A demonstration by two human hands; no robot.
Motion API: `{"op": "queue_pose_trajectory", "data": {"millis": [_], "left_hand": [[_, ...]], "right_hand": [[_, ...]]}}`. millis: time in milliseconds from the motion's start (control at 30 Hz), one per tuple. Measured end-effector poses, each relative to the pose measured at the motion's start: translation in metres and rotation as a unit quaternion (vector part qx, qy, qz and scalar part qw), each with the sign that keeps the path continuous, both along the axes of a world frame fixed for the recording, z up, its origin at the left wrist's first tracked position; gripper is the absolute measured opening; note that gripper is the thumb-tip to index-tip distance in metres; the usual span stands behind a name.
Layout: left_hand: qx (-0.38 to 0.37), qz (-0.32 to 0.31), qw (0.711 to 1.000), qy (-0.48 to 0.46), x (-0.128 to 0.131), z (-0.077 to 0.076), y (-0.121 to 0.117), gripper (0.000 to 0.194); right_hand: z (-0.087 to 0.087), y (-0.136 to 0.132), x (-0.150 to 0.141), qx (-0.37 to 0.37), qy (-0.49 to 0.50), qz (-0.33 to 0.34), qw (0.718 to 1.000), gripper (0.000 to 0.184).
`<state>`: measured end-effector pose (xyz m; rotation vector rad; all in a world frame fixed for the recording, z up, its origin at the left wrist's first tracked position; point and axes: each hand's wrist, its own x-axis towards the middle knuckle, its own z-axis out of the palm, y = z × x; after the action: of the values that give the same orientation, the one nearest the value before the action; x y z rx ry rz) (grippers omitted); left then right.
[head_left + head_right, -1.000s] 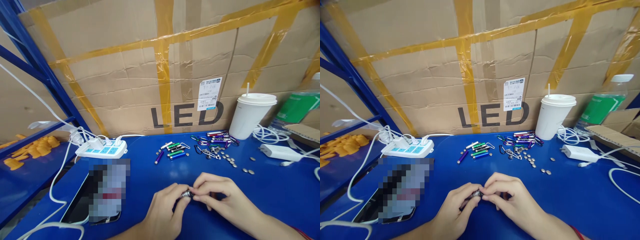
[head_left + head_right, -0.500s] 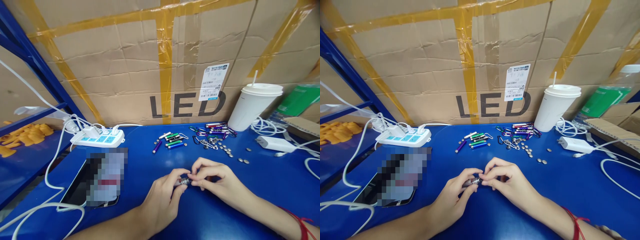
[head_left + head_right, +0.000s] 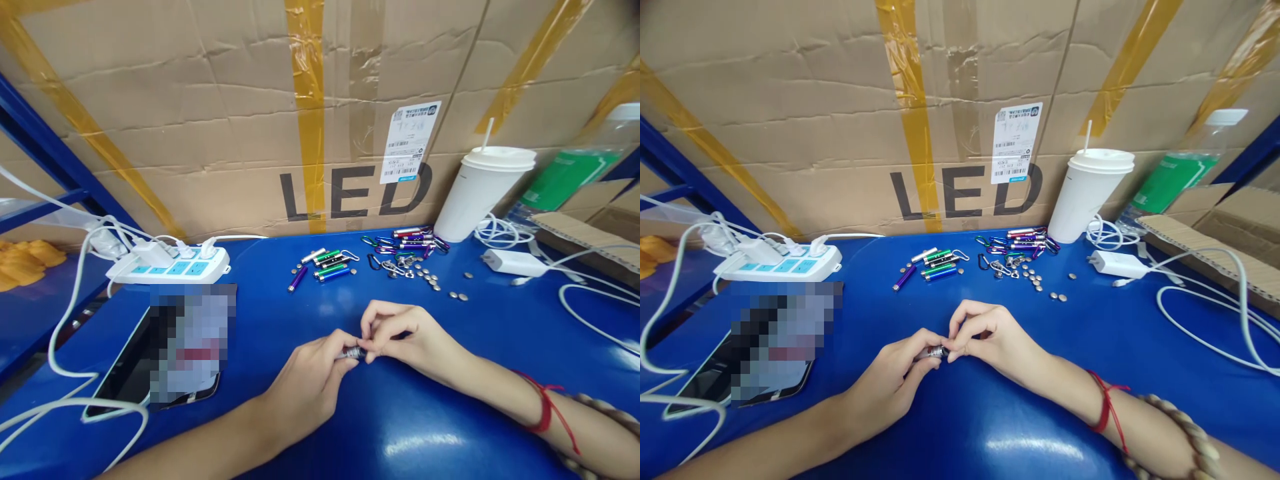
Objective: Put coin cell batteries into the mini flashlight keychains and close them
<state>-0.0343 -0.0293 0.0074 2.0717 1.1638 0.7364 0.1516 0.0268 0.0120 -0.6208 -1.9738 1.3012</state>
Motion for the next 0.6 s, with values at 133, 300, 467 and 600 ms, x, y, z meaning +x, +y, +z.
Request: {"op": "queue_pose_trajectory", "data": {"millis": [133,300,467,600], "left_hand": [[-0.031,-0.007,0.999,-0.008,-0.0003,0.0002,-0.0007,0.009],[-0.030,-0.042,0.998,-0.023,-0.0014,-0.0019,-0.0011,0.010],[-0.010,-0.008,0.999,-0.053,-0.0009,-0.0067,-0.0012,0.008],[0.008,0.004,0.998,-0.068,0.0000,-0.0092,-0.0014,0.009]], "right_hand": [[-0.0017,0.0001,0.0016,0.033,-0.017,-0.007,0.999,0.023],[0.0005,-0.0016,0.0006,0.034,-0.061,-0.026,0.997,0.029],[-0.0001,-0.0023,-0.0021,0.004,-0.066,-0.054,0.996,0.032],[-0.0003,-0.0035,-0.0037,-0.009,-0.069,-0.070,0.995,0.036]]}}
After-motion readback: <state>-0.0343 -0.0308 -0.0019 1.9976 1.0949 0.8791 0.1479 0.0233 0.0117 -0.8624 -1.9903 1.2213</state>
